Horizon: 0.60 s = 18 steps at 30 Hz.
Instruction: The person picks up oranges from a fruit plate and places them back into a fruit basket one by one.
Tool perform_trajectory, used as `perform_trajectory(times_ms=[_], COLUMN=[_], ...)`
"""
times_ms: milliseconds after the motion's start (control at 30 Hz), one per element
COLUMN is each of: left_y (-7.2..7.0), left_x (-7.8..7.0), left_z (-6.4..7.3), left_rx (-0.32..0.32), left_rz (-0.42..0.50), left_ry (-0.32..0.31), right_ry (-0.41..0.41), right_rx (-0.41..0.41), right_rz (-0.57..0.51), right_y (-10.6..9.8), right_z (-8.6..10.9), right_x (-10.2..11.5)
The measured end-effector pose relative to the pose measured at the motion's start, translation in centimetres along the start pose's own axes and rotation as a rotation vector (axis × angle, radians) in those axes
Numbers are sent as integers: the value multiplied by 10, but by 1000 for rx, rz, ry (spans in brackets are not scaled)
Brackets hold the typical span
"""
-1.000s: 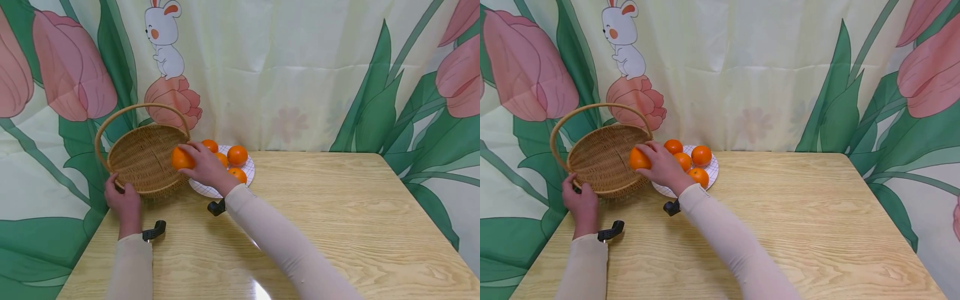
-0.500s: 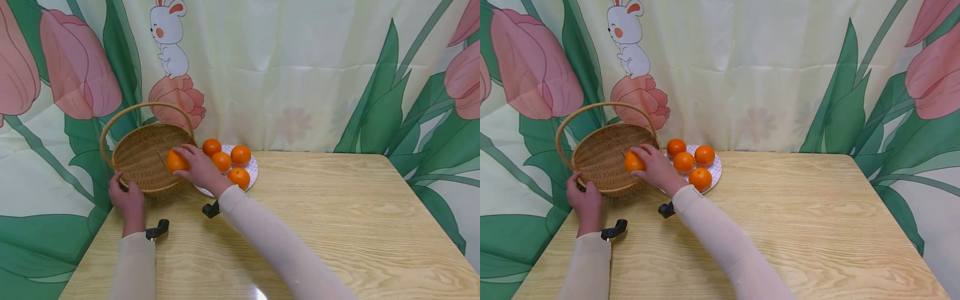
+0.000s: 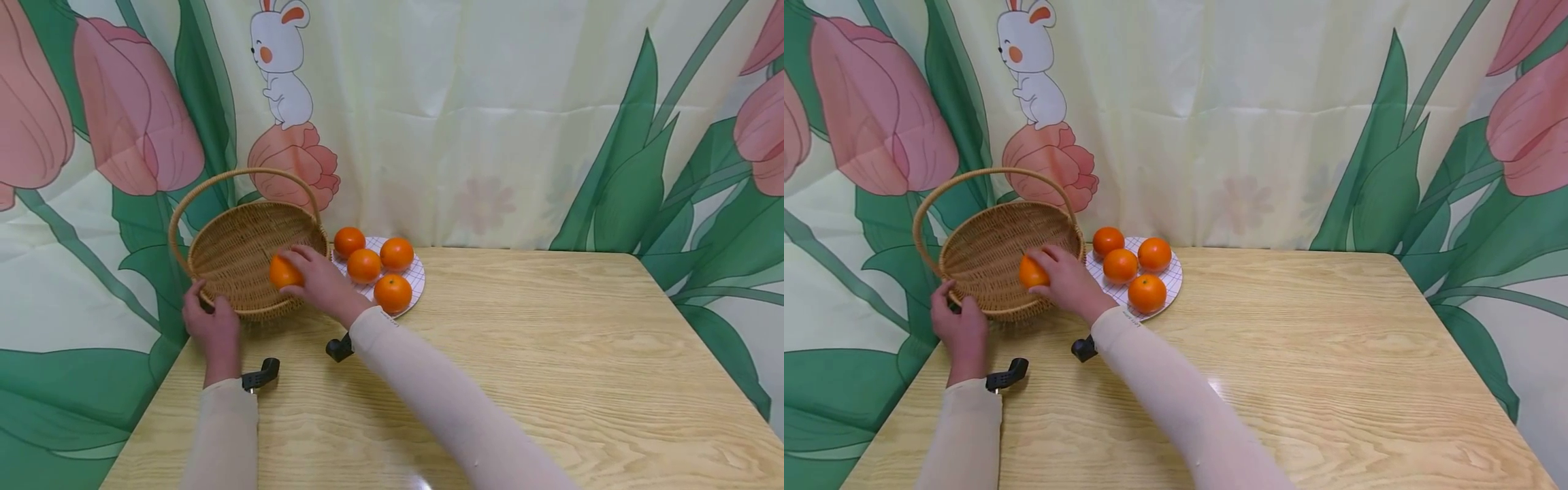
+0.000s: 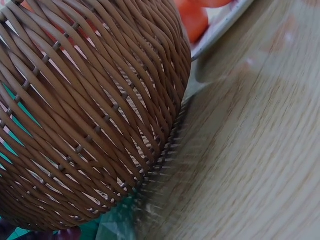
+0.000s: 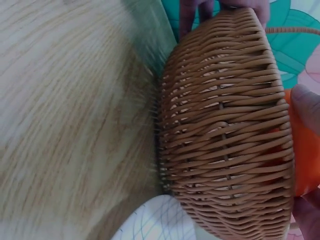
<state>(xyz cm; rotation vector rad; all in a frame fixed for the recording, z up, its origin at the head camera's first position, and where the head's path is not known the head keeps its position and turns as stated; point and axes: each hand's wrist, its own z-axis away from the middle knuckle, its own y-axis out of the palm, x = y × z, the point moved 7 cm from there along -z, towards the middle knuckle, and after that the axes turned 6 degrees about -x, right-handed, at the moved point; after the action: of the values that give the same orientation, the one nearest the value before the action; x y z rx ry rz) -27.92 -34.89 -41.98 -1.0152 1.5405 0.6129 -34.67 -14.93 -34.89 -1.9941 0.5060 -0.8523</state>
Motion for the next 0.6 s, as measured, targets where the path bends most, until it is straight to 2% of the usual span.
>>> perform_trajectory(times_ms=[233,600], left_y=[1,-1], left_x=[1,-3], left_z=[-1,1], left_rx=[10,-10], left_rz=[23,38], left_ry=[-16,12], right_ry=[-21,-46], right_rx=[32,109], right_rz=[34,88], right_y=[8,8], right_z=[-2,-1], right_x=[3,7])
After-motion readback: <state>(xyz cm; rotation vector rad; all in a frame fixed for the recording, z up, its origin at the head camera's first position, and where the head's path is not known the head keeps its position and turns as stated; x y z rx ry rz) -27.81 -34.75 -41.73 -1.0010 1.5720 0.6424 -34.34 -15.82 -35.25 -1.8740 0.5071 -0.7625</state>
